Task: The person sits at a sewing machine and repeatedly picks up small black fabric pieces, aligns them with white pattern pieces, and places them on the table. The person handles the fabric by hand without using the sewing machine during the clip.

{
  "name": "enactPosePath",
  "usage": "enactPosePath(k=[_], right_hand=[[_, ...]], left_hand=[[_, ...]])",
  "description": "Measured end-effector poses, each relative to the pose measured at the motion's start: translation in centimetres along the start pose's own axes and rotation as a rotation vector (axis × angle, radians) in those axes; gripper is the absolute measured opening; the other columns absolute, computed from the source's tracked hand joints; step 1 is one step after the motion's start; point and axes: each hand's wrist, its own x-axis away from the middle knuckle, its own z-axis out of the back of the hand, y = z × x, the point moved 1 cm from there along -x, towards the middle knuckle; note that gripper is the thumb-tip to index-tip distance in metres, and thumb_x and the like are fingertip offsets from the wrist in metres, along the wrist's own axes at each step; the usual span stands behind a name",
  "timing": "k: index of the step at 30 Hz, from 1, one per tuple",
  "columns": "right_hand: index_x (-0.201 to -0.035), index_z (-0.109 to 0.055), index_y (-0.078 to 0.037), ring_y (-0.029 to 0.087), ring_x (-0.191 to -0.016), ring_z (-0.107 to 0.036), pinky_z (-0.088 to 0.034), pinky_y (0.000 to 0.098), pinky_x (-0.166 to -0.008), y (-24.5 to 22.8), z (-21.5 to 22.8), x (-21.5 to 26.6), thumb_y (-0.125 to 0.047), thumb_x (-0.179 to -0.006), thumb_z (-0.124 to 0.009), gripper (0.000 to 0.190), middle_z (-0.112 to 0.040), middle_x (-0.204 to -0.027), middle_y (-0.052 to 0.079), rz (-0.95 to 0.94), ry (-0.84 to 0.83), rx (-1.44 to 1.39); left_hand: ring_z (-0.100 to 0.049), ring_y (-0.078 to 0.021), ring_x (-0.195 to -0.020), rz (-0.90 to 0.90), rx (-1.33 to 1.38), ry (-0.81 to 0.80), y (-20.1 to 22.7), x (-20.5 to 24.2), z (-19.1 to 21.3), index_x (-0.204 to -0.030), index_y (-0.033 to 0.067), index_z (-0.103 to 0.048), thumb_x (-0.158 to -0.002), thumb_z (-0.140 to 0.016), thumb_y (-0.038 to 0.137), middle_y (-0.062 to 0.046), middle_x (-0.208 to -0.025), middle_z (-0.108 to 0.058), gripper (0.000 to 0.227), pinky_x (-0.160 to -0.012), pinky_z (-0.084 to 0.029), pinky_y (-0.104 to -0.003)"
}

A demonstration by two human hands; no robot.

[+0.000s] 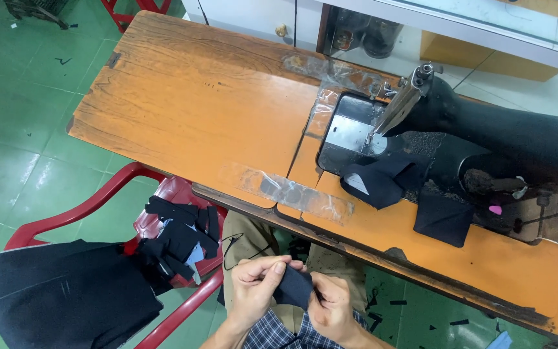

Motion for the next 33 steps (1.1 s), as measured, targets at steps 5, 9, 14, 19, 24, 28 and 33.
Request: enactPosePath(k=[5,9,14,19,24,28,33], right_hand=[[-0.086,-0.066,0.002,0.015,-0.054,-0.061,-0.048,0.0294,-0.045,-0.2,-0.1,0.0,-0.062,-0.103,-0.049,0.068,-0.066,-0.069,0.007,0.004,-0.011,-0.06],[-0.081,-0.066,0.0,0.014,-0.05,-0.05,-0.039,0.0306,-0.044,-0.2,0.0,0.0,-0.049,-0.103,-0.052,0.055,-0.058,-0.064,0.005,-0.047,-0.002,-0.05],[-0.089,-0.069,0.004,0.016,-0.057,-0.066,-0.053,0.0297,-0.047,0.4,0.0,0.4,-0.07,-0.102,-0.045,0.079,-0.07,-0.072,0.008,-0.003,-0.008,-0.03],[-0.077,-0.063,0.001,0.015,-0.048,-0.052,-0.042,0.0295,-0.042,0.2,0.0,0.1,-0.071,-0.102,-0.044,0.078,-0.057,-0.061,0.006,0.015,-0.022,-0.032],[-0.075,-0.063,0.0,0.016,-0.046,-0.05,-0.04,0.0313,-0.041,0.3,0.2,0.0,-0.072,-0.102,-0.041,0.08,-0.056,-0.06,0.006,-0.004,-0.033,0.02],[-0.073,-0.061,-0.001,0.014,-0.049,-0.048,-0.038,0.0307,-0.044,0.7,0.2,-0.1,-0.05,-0.105,-0.05,0.059,-0.056,-0.061,0.005,-0.026,-0.046,-0.049],[-0.07,-0.055,-0.003,0.015,-0.045,-0.041,-0.033,0.0309,-0.04,0.4,0.1,-0.1,-0.063,-0.103,-0.044,0.069,-0.05,-0.058,0.004,0.008,-0.042,0.023]], left_hand=[[-0.083,-0.0309,-0.085,-0.021,-0.052,0.009,0.1,0.0,-0.1,-0.102,-0.0045,-0.078,-0.095,-0.069,0.01,-0.022,-0.092,-0.082,0.018,-0.078,-0.072,-0.039],[-0.083,-0.032,-0.087,-0.06,-0.027,0.016,0.0,0.2,-0.2,-0.106,-0.005,-0.077,-0.096,-0.069,0.008,-0.023,-0.094,-0.081,0.018,-0.08,-0.073,-0.041],[-0.082,-0.0324,-0.088,-0.047,0.012,-0.001,-0.6,0.5,-0.1,-0.106,-0.005,-0.076,-0.097,-0.068,0.007,-0.022,-0.094,-0.081,0.017,-0.081,-0.072,-0.042],[-0.082,-0.0355,-0.085,0.081,0.071,-0.009,-0.5,0.3,0.4,-0.101,-0.0052,-0.078,-0.096,-0.069,0.011,-0.026,-0.093,-0.081,0.019,-0.078,-0.071,-0.043],[-0.082,-0.0364,-0.082,0.107,0.122,0.022,-1.2,0.5,0.1,-0.1,-0.0059,-0.078,-0.096,-0.07,0.011,-0.027,-0.092,-0.08,0.019,-0.077,-0.071,-0.043],[-0.082,-0.0357,-0.083,0.063,0.116,0.011,-1.4,0.2,0.4,-0.101,-0.0058,-0.078,-0.096,-0.07,0.011,-0.026,-0.092,-0.08,0.019,-0.076,-0.072,-0.044],[-0.082,-0.036,-0.082,0.064,0.105,0.034,-0.8,0.2,0.1,-0.1,-0.006,-0.078,-0.097,-0.069,0.011,-0.025,-0.091,-0.081,0.02,-0.076,-0.071,-0.044]])
